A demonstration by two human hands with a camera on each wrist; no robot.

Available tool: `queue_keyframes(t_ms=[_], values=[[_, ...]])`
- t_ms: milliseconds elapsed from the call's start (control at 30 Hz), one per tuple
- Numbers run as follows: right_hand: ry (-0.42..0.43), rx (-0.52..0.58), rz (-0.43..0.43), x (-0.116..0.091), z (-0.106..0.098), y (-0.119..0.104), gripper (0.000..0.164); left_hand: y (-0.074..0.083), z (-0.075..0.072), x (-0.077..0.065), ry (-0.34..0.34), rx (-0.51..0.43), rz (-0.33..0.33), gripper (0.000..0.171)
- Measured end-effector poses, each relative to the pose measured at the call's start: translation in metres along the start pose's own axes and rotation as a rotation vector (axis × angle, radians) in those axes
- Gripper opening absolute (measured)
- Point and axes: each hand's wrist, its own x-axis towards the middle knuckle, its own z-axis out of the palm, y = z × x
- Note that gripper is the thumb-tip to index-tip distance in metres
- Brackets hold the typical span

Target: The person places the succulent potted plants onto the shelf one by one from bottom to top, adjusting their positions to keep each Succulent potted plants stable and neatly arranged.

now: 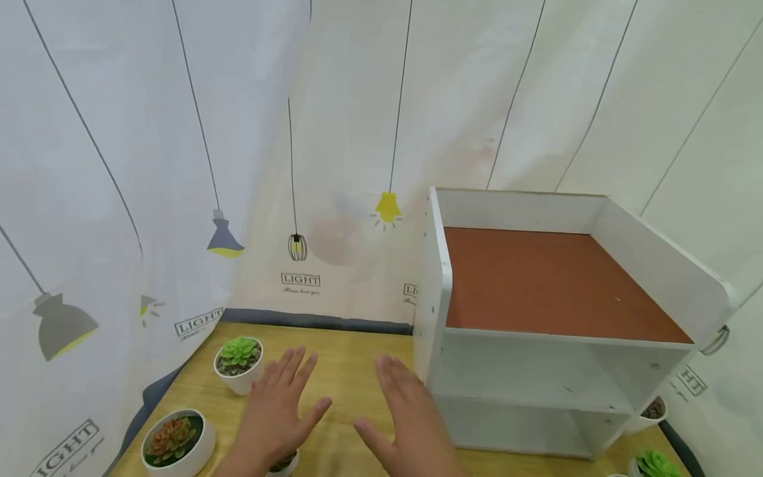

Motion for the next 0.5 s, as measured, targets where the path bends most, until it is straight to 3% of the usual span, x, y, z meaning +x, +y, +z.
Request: queue_keyframes(t_ms=[100, 333, 400, 500], values=[[0.034, 0.033, 0.011, -0.012, -0.015, 0.003, 0.081, 0.006, 0.003, 0.001, 0.024, -0.015, -0.001, 0.076], [-0.068, 0.235, 0.253, -0.031, -0.060, 0.010, 0.084, 0.018, 0.009, 0.004, 0.118, -0.085, 0.035, 0.076], [-0.025, 0.241, 0.255, -0.038, -0.069, 0.016, 0.082, 0.022, 0.010, 0.003, 0.157, -0.120, 0.055, 0.074], [0.106, 0.219, 0.190, -0.049, -0.077, 0.029, 0.080, 0.029, 0.012, 0.002, 0.198, -0.162, 0.079, 0.072]])
